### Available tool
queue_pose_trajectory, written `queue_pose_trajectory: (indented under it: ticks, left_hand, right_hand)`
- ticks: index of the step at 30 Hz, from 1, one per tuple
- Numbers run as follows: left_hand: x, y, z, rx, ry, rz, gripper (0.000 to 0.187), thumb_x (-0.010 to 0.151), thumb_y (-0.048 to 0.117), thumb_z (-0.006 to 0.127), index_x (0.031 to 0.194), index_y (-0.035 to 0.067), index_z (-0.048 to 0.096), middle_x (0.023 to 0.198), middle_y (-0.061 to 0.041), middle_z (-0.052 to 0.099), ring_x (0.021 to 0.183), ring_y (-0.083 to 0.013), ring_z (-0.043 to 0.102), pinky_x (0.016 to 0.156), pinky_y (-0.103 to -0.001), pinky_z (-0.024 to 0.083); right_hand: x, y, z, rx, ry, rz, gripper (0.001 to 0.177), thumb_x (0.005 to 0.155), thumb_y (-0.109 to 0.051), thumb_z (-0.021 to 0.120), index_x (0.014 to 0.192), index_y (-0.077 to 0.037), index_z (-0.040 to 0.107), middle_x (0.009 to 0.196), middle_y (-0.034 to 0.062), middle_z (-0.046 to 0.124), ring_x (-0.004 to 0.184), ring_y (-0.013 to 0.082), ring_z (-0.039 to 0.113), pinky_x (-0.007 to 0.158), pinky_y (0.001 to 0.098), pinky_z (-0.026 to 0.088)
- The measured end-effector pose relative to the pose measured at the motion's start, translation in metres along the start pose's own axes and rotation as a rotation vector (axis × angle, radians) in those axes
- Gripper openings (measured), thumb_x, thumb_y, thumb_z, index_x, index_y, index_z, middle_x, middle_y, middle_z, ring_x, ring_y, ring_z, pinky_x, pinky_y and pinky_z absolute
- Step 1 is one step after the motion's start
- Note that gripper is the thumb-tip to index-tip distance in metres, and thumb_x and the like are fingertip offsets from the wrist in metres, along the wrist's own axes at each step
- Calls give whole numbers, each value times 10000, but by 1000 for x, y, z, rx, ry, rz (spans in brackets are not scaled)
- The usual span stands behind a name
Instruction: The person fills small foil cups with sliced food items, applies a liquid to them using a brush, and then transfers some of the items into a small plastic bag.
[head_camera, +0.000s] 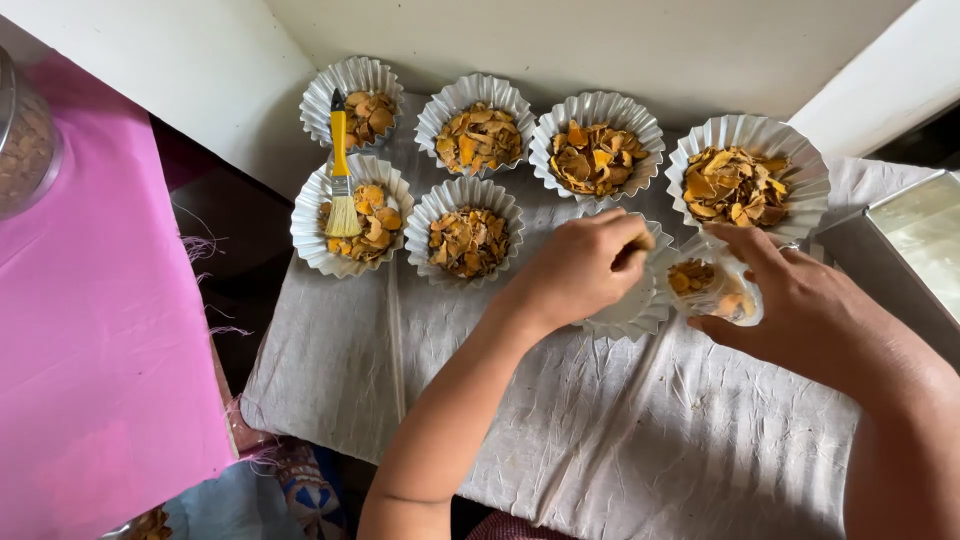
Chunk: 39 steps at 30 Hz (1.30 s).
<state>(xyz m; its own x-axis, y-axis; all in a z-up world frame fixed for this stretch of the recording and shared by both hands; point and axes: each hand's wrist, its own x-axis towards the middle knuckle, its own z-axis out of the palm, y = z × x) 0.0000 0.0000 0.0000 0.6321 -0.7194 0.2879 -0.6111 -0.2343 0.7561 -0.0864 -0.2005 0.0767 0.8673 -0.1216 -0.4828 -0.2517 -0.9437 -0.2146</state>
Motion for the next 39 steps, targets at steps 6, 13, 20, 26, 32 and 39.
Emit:
queue_pose_trajectory:
  ticks: [6,13,20,26,32,39]
  left_hand:
    - [-4,23,14,28,46,199,212,979,54,666,1188,28,678,1122,-109,724,909,-224,730,798,-305,672]
    - [-9,34,-14,152,82,98,116,1026,106,597,1031,50,699,909,-43,618,516,-58,483,389,-126,422]
    - [-21,-17,50,512,-441,-356,292,781,-154,706,1029,-1,720,985,-162,698,796,-261,735,661,-375,642]
    - [-27,-50,79,514,-257,-261,397,628,-230,746,975,-41,703,905,-178,649,720,-330,707,564,-434,604]
    - [-10,-15,35,372,-440,-399,254,835,-199,648,1022,-31,685,997,-168,693,783,-227,730,677,-292,658]
    - [-7,49,-18,5,77,67,22,977,9,622,997,3,616,985,-118,646,653,-126,651,486,-139,570]
  right_hand:
    - [-1,-4,3,-12,-35,-30,988,761,-536,763,1587,-353,251,1339,98,653,1157,321,698,974,498,564]
    - [0,-1,3,-27,-23,-40,1068,720,-593,750,1613,-357,214,1376,114,622,1227,329,643,1045,528,528]
    - [3,1,6,-24,29,-59,1049,716,-566,749,1609,-347,246,1432,66,589,1293,306,595,1043,501,490]
    - [-3,-7,-1,-49,-38,-11,1026,757,-593,709,1622,-391,195,1360,92,645,1181,330,684,1008,510,524]
    - [-7,-2,-1,-20,1,-91,990,775,-531,735,1610,-347,237,1345,67,658,1157,314,687,971,507,535]
    - [-6,-2,0,33,14,-119,968,755,-506,777,1574,-321,295,1400,86,617,1207,309,663,1001,504,542]
